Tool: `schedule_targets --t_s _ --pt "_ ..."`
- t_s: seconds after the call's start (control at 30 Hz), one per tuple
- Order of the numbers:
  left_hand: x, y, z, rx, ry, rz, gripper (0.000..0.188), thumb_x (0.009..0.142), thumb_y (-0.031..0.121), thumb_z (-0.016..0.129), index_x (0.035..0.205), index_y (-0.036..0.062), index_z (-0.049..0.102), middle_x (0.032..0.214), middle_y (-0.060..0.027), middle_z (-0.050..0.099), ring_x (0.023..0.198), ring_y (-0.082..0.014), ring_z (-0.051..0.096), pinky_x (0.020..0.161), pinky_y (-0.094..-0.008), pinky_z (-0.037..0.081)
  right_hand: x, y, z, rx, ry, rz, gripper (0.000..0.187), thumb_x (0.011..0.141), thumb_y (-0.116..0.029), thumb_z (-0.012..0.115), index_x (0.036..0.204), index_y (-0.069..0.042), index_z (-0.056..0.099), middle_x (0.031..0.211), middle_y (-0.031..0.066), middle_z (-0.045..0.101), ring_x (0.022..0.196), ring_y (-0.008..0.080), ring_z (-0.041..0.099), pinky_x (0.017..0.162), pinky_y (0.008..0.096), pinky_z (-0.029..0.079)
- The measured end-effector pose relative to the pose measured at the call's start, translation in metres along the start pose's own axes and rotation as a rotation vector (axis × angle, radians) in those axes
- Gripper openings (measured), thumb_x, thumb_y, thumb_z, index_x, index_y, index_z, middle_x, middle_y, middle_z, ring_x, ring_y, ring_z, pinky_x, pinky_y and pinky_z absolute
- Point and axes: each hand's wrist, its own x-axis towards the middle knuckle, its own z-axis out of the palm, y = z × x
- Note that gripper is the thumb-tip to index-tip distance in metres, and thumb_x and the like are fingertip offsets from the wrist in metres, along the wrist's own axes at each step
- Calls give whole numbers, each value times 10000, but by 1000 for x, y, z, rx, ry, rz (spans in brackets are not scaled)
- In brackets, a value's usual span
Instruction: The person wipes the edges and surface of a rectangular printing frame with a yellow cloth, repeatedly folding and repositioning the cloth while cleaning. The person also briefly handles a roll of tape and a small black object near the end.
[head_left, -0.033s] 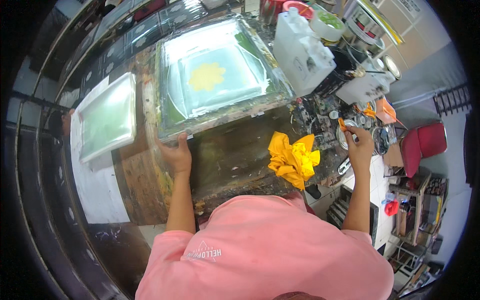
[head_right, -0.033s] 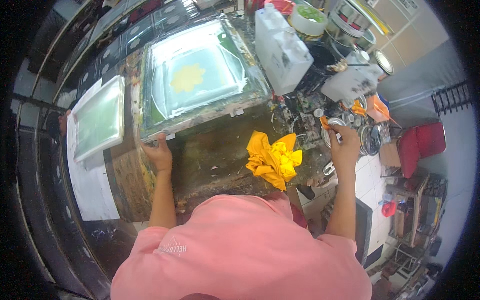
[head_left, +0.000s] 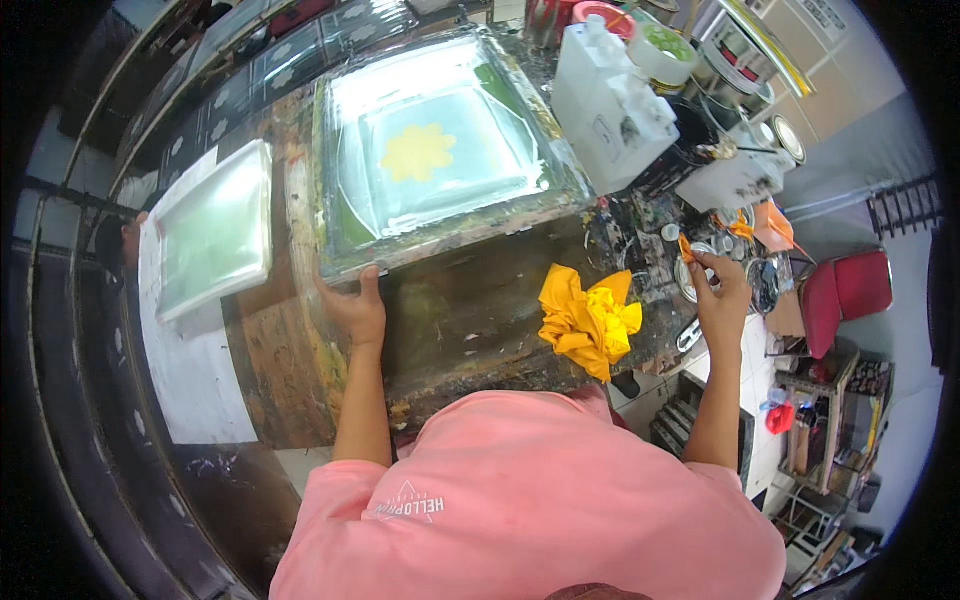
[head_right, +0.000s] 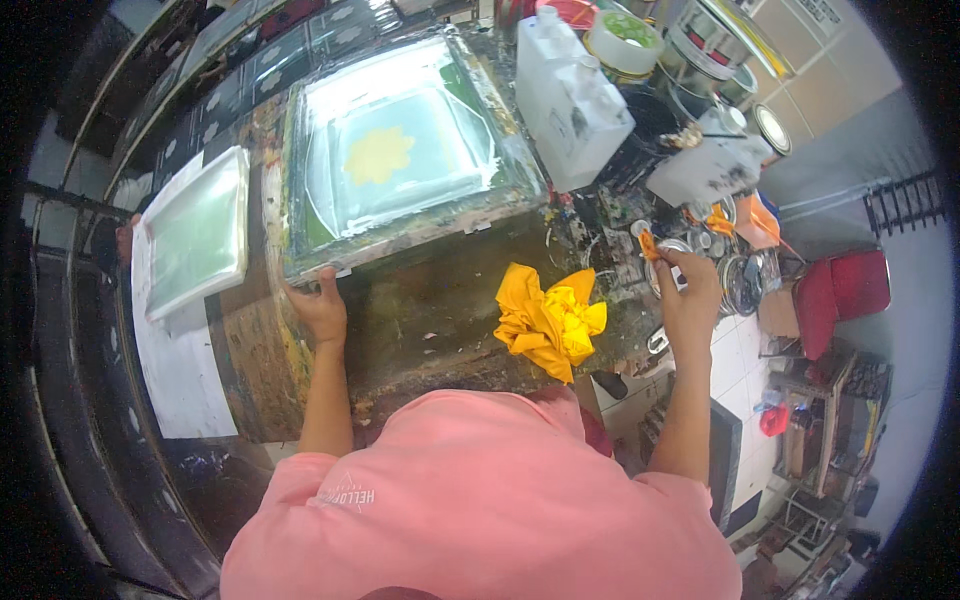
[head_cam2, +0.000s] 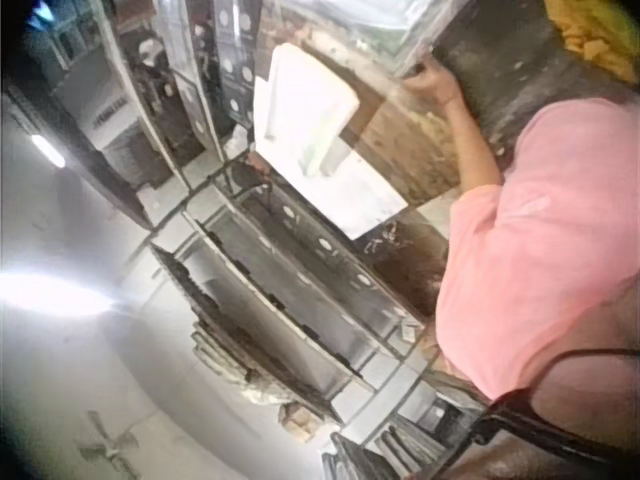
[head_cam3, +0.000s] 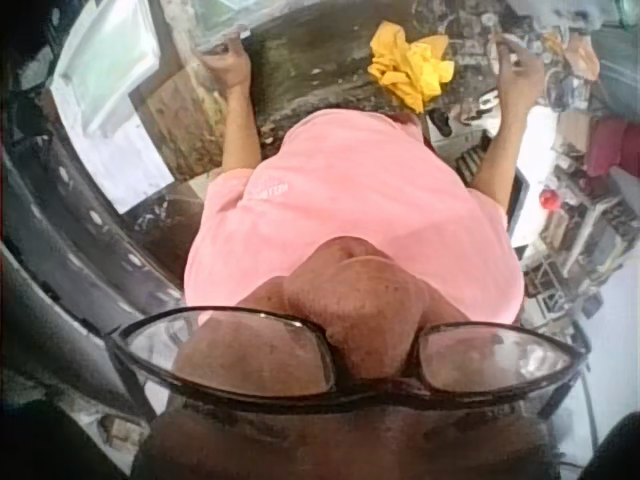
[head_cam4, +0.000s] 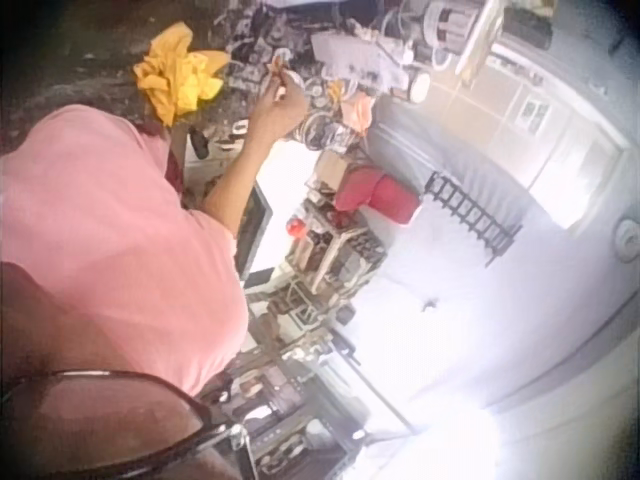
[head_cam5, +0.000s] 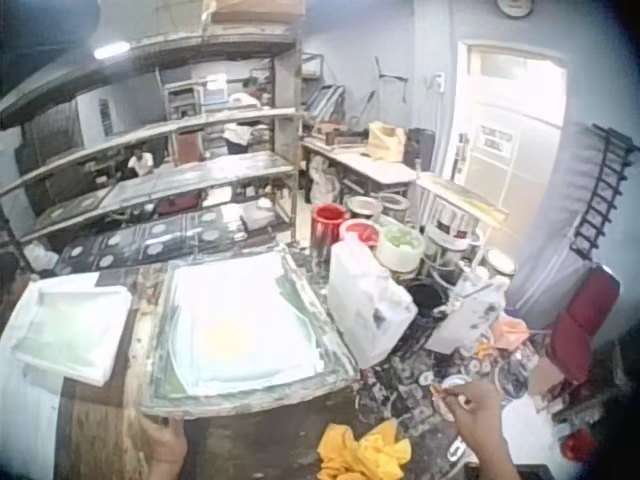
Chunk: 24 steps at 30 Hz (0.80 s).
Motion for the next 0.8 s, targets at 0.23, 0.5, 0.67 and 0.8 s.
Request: schedule_targets --t_s 0.23,0.5,0.67,0.8 --pt "5 -11 7 -102 27 57 975 745 380 878 1438 -49 345 1363 -186 466 1254 -282 472 1054 -393 400 58 -138 37 232 -111 -452 211 811 -16 730 1020 -32 743 929 99 709 846 226 634 762 314 484" --pt "6 -6 3 -138 -30 -23 1044 685 398 909 1440 -40 337 1371 -160 463 1260 -254 474 1052 -379 413 135 -210 133 6 -539 -886 130 824 -133 692 921 -94 768 901 86 719 863 291 639 798 405 490" --pt "2 -10 2 -199 -32 -49 1040 681 336 918 1453 -21 319 1395 -148 438 1269 -249 475 1069 -381 414 147 -217 169 -69 -710 -993 118 797 -127 681 867 -110 775 852 83 717 839 295 650 781 420 495" --pt "3 -9 0 -169 -57 -28 1040 682 316 919 1456 -12 308 1391 -138 431 1266 -242 476 1067 -379 420 147 -207 183 -5 -792 -1016 113 790 -128 685 856 -123 777 826 78 711 833 290 650 774 421 493"
